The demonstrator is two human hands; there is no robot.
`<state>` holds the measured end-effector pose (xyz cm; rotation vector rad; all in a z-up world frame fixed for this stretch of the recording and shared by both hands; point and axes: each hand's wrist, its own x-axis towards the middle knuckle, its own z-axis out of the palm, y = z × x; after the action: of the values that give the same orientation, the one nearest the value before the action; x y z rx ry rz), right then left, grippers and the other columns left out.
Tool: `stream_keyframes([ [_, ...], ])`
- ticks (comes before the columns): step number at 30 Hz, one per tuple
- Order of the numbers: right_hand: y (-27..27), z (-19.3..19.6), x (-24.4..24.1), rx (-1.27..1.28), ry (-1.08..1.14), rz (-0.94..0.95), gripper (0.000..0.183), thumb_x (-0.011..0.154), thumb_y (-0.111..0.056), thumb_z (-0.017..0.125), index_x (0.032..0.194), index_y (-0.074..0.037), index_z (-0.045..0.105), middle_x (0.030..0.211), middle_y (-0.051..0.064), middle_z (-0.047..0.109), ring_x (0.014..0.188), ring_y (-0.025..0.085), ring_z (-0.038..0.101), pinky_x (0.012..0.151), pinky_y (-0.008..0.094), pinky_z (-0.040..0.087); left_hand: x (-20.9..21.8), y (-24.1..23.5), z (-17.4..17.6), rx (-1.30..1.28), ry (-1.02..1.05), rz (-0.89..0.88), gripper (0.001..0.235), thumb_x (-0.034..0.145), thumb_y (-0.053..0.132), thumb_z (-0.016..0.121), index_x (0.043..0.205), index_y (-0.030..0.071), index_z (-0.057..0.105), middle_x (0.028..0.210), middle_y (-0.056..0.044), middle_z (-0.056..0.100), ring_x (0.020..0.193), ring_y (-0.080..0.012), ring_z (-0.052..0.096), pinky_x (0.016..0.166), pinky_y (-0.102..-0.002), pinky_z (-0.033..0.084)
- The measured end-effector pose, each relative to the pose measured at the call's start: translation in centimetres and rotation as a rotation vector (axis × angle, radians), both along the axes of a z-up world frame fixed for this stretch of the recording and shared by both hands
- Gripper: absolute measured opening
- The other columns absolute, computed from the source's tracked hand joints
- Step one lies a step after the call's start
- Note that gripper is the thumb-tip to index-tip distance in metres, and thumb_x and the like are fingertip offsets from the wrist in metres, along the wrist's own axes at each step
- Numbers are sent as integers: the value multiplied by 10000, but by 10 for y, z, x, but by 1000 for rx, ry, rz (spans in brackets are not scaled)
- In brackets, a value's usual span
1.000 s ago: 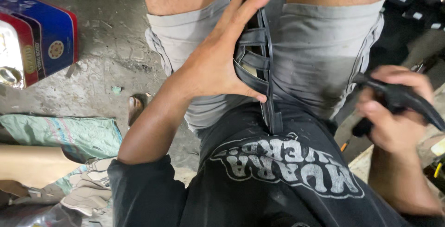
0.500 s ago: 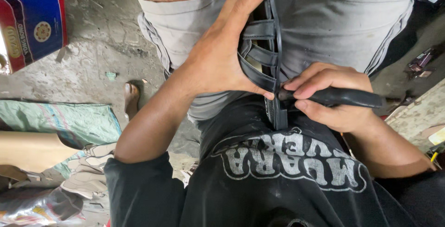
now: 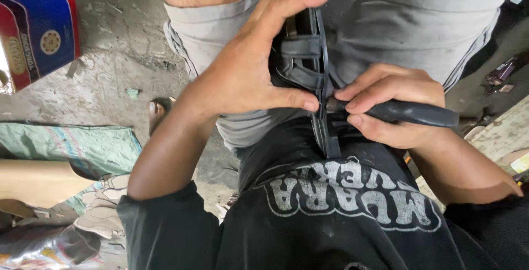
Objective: The person sits on the floor and repeatedly heats the sole of a black sandal over a portable gas stove, then presses and adjusts the sole with both hands. The process is repeated multiple times on the same sandal.
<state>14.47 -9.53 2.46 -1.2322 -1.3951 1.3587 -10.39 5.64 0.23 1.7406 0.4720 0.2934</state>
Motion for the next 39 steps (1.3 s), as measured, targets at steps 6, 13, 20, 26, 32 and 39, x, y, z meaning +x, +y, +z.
stream_keyframes([
  [6, 13, 5, 13, 47, -20, 113, 135, 822, -33, 773, 945, -25, 717, 1009, 163, 726, 899, 244, 754, 812, 319, 613, 3, -12, -2, -11, 15, 107, 1107, 738, 489, 1002, 1591, 182, 367, 1678, -89, 324, 1634, -370, 203, 1377, -467, 256],
  [13, 14, 4, 8, 57, -37, 3, 147, 827, -51, 790, 950, -32, 711, 1025, 169, 736, 803, 181, 744, 694, 231, 586, 0, -5, -6, -57, -67, 60, 923, 870, 342, 1001, 1565, 209, 408, 1636, -39, 405, 1557, -262, 346, 1306, -377, 317],
  [20, 52, 21, 22, 74, -103, 239, 161, 770, -18, 771, 917, 15, 716, 946, 194, 731, 859, 244, 758, 745, 300, 609, 10, -8, 0, -94, -35, 123, 950, 805, 330, 987, 1556, 198, 421, 1642, -127, 377, 1575, -327, 373, 1336, -424, 362],
  [26, 44, 12, -3, 151, 16, 11, 124, 814, -30, 759, 912, -2, 689, 959, 177, 699, 966, 290, 757, 891, 379, 643, -1, 7, 6, -95, -127, 64, 871, 917, 362, 945, 1555, 161, 388, 1610, -104, 385, 1550, -294, 344, 1324, -396, 308],
  [32, 20, -9, 9, 113, -79, -80, 127, 833, -48, 770, 916, -20, 677, 996, 179, 704, 900, 232, 742, 747, 260, 590, -4, 3, -5, -133, -103, 105, 721, 1004, 341, 914, 1537, 168, 461, 1558, -63, 473, 1479, -227, 438, 1265, -344, 354],
  [39, 67, -1, 27, 45, 21, 226, 117, 829, -25, 783, 929, -40, 725, 1011, 138, 748, 802, 160, 746, 691, 232, 588, 4, 1, -8, -172, -143, 111, 740, 943, 336, 935, 1512, 170, 491, 1532, -75, 474, 1457, -226, 461, 1257, -341, 377],
])
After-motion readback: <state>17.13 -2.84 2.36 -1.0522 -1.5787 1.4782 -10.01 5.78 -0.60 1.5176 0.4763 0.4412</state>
